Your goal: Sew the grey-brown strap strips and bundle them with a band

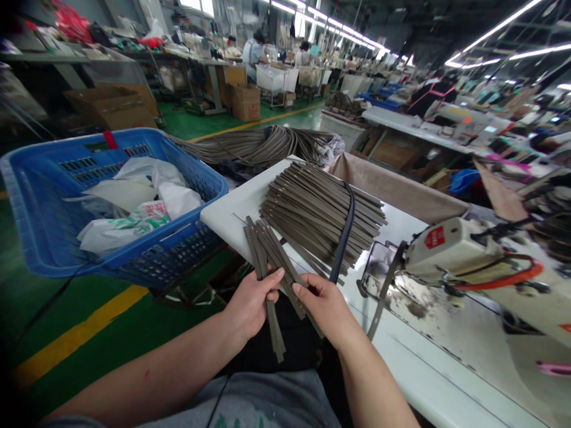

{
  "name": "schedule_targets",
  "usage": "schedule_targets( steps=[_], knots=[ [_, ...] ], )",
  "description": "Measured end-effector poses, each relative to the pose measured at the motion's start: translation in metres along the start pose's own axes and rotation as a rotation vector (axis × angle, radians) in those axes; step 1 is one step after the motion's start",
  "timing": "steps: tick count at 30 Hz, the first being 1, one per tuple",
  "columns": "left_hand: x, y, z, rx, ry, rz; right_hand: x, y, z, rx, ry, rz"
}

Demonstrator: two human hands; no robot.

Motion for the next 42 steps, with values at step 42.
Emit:
schedule_targets(
  steps=[42],
  knots=[
    [-0.004,-0.001,0.007,0.288,-0.021,0.109,-0.013,-0.006,0.002,0.017,0.053,-0.043]
  ],
)
Point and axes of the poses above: each hand's wrist, its own y-axis towards the middle knuckle, its own x-axis out of the back of the hand, z = x × y, the point moved 3 cm from there along y, towards the middle knuckle, and after that the axes turned 1 degree about -z, right-handed, at the moved point
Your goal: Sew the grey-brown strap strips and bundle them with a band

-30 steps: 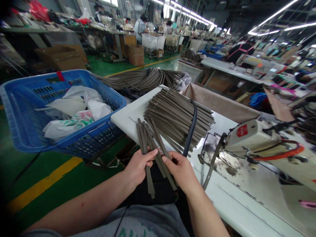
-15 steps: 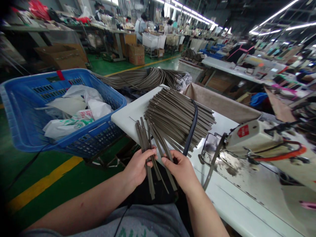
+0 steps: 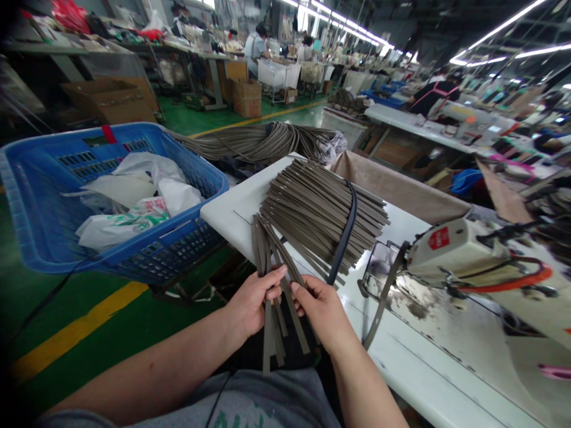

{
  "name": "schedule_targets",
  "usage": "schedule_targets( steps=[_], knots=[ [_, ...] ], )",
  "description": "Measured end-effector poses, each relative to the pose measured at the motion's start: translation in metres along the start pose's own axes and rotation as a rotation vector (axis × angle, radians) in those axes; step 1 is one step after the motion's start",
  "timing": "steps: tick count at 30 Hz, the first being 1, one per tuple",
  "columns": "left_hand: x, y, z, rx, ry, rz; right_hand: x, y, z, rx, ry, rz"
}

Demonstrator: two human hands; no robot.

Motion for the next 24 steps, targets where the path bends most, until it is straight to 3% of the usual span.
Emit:
schedule_targets(
  steps=[7,13,19,21,24],
  knots=[
    [0.004,0.001,-0.001,-0.032,0.055,-0.047,0.000,0.001,-0.002,0.054,-0.060,0.005],
    [0.002,-0.003,-0.006,-0.037,0.025,-0.054,0.003,0.000,0.006,0.182,-0.323,-0.065],
    [0.004,-0.001,-0.012,-0.058,0.028,-0.134,-0.009,-0.007,0.018,0.331,-0.568,0.050],
    [0.006,0.000,-0.014,-0.074,0.041,-0.160,-0.001,-0.002,0.018,0.374,-0.653,-0.043],
    [0.010,-0.001,-0.018,-0.136,0.043,-0.186,0.020,0.008,0.011,0.389,-0.967,-0.327]
  ],
)
Point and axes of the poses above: each hand's wrist, its own y-axis towards the middle knuckle, its own x-axis out of the back of the hand, z = x × y, the point moved 3 cm from there along y, towards the middle knuckle, and after that the axes turned 1 degree about -z, right-handed, at the moved point
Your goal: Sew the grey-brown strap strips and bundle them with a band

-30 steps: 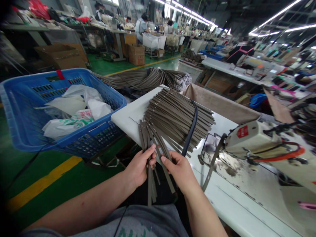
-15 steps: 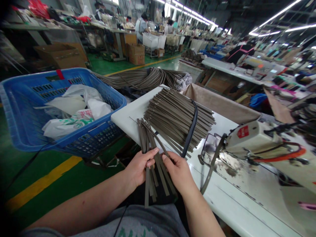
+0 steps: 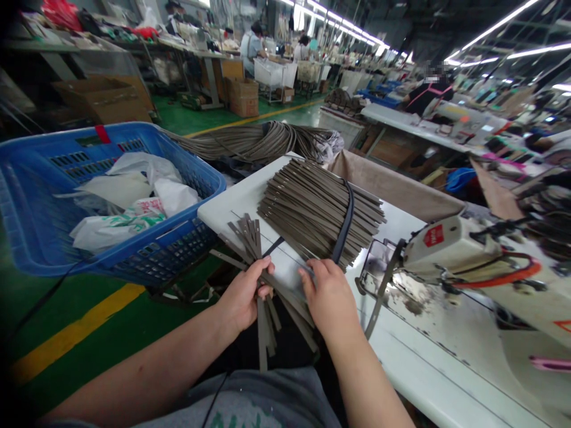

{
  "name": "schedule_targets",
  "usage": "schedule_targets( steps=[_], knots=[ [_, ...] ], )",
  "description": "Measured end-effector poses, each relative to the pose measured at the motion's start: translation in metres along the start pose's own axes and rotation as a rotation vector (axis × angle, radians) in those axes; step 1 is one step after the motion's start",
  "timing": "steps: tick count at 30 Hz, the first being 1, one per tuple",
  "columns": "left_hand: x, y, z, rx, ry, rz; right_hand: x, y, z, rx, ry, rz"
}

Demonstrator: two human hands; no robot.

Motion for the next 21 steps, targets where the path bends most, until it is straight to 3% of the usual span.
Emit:
schedule_targets(
  steps=[2,4,6,10,18,21],
  knots=[
    [0.002,0.000,-0.002,-0.014,0.025,-0.003,-0.004,0.002,-0.013,-0.022,-0.247,-0.022],
    [0.002,-0.001,-0.004,-0.062,0.027,0.040,-0.009,0.002,-0.020,-0.040,-0.354,0.003],
    [0.000,-0.001,-0.005,-0.100,-0.039,0.089,-0.013,0.002,-0.023,-0.066,-0.329,0.027],
    [-0.005,-0.001,0.000,0.001,-0.194,0.116,-0.016,0.002,-0.020,-0.077,-0.202,0.094],
    [-0.007,-0.009,0.006,0.003,-0.137,0.007,-0.021,-0.006,-0.004,0.231,-0.562,0.002],
    [-0.007,-0.011,0.007,-0.016,-0.099,-0.028,-0.021,-0.012,0.001,0.297,-0.524,-0.052]
  ],
)
Point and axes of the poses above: each hand's wrist, its own y-axis towards the middle knuckle, its own x-axis out of the back of the hand, z = x × y, the point moved 3 cm from there along y, towards the middle knuckle, and after that the axes turned 1 degree about -z, right-handed, at the moved point
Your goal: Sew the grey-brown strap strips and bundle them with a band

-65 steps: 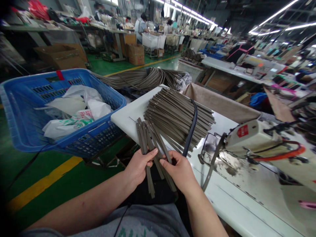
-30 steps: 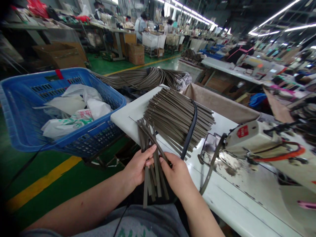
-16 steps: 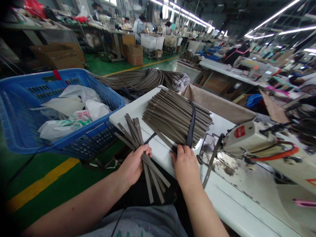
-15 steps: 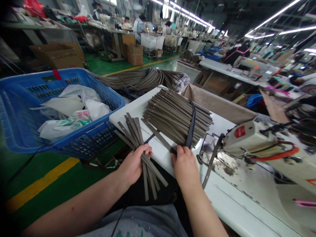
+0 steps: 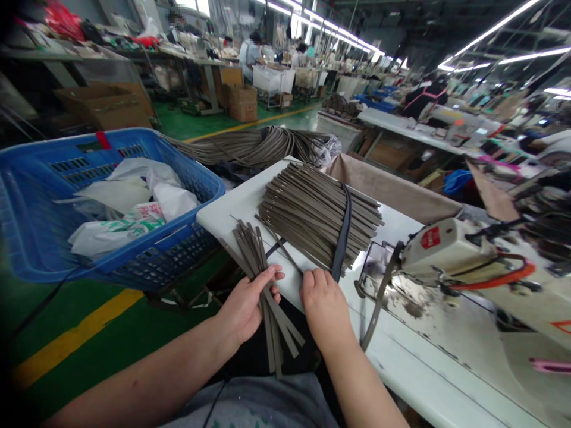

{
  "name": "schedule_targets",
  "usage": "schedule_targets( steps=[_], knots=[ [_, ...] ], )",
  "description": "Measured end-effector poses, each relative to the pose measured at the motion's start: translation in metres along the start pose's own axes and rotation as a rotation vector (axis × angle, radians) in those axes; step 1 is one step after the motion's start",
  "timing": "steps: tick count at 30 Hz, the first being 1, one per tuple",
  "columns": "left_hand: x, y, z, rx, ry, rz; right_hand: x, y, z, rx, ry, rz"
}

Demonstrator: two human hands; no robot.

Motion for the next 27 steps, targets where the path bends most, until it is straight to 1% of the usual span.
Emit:
schedule_targets(
  steps=[3,6,8,9,11,13,15,17,20,25,27],
  knots=[
    [-0.001,0.000,-0.001,-0.055,0.029,0.035,0.014,-0.002,0.006,0.021,0.188,-0.072],
    [0.001,0.004,0.000,-0.053,0.031,0.031,0.030,0.002,0.011,0.085,0.442,-0.003],
    [0.003,0.007,0.000,-0.035,0.026,0.015,0.034,0.009,0.006,0.045,0.493,-0.010],
    [0.003,0.009,0.001,-0.035,0.017,0.015,0.034,0.012,0.000,-0.003,0.446,-0.051],
    [0.003,0.010,0.001,-0.046,-0.018,0.039,0.027,0.019,-0.013,-0.091,0.251,-0.138],
    [0.002,0.010,0.001,-0.034,-0.057,0.049,0.014,0.022,-0.023,-0.132,0.071,-0.146],
    [0.002,0.009,0.002,0.004,-0.086,0.030,0.002,0.024,-0.028,-0.159,-0.014,-0.122],
    [0.001,0.008,0.001,0.036,-0.101,0.002,-0.007,0.023,-0.028,-0.154,-0.040,-0.079],
    [0.000,0.007,-0.001,0.047,-0.098,-0.020,-0.011,0.022,-0.023,-0.094,-0.046,-0.010],
    [-0.002,0.007,-0.001,0.067,-0.063,-0.044,-0.009,0.022,-0.019,-0.061,-0.004,-0.011],
    [-0.003,0.007,0.000,0.060,-0.054,-0.051,-0.008,0.022,-0.019,-0.041,-0.002,0.013]
  ],
)
Point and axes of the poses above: each hand's wrist, its own y-axis towards the middle knuckle, its own x-axis out of the back of the hand, z = x × y, the point moved 3 cm from there along y, towards the middle knuckle, and after that the axes turned 1 degree about -z, right-handed, at the moved point
